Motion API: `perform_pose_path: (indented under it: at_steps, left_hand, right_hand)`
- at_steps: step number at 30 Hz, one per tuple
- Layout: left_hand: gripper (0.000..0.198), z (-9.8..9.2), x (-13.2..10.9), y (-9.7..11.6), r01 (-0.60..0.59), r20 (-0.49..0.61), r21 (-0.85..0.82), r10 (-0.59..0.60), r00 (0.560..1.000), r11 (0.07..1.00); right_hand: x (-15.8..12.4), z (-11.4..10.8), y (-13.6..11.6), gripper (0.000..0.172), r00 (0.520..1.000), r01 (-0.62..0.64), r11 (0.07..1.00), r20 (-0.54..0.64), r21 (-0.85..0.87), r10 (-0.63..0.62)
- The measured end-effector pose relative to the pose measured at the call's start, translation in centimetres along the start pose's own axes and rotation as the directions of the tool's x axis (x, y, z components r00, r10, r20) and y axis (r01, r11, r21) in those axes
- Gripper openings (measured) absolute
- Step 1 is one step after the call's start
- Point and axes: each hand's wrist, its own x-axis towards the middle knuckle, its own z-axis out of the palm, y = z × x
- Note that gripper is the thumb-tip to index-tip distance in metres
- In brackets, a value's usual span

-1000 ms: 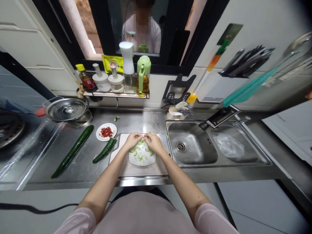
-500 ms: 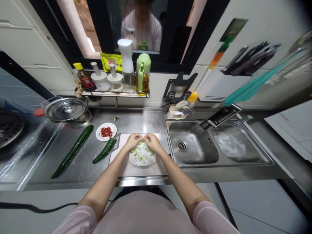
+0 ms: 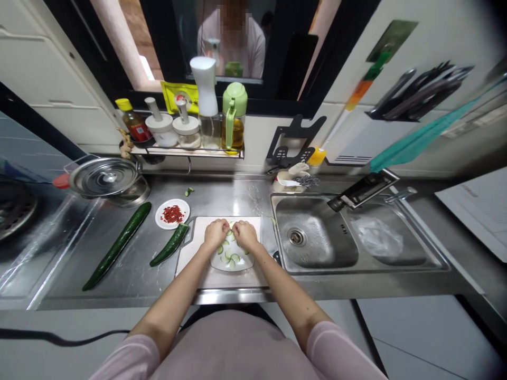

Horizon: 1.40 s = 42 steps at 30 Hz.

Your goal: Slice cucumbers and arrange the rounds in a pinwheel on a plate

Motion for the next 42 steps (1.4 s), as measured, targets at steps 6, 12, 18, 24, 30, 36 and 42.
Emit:
perform_pose_path:
  at_steps: [6, 12, 18, 24, 30, 36, 42]
  left_hand:
    - [0.015, 0.3, 0.4, 0.2, 0.004, 0.036, 0.052, -0.005, 0.999, 0.999]
    - [0.015, 0.5, 0.5, 0.4, 0.006, 0.053, 0.111, -0.012, 0.999, 0.994]
    - [0.016, 0.7, 0.6, 0.6, -0.005, 0.069, 0.155, -0.005, 0.998, 0.988]
    - [0.016, 0.9, 0.8, 0.5, -0.001, 0.059, 0.142, -0.007, 0.998, 0.99]
    - [0.015, 0.9, 0.9, 0.5, -0.006, 0.059, 0.12, -0.001, 0.998, 0.993]
    - [0.017, 0.2, 0.5, 0.0, -0.006, 0.039, 0.095, 0.002, 0.999, 0.995]
    - [0.015, -0.3, 0.1, -0.4, -0.001, 0.033, 0.107, -0.002, 0.999, 0.994]
  right_hand:
    - [0.1, 0.0, 0.1, 0.028, 1.0, 0.012, 0.998, 0.027, -0.057, -0.011]
    - [0.3, 0.0, 0.0, 0.031, 0.998, 0.021, 0.995, 0.06, -0.095, -0.015]
    - [0.4, 0.0, 0.0, 0.03, 0.997, 0.029, 0.991, 0.07, -0.13, -0.02]
    - [0.6, 0.2, 0.0, 0.024, 0.999, -0.008, 0.996, 0.047, -0.086, 0.012]
    - [0.5, -0.1, 0.3, 0.02, 0.999, -0.034, 0.999, 0.042, -0.018, 0.035]
    - [0.4, -0.7, 0.7, 0.02, 0.998, -0.064, 0.997, 0.005, 0.036, 0.064]
    - [0.5, -0.7, 0.8, 0.019, 0.994, -0.101, 0.992, -0.032, 0.08, 0.104]
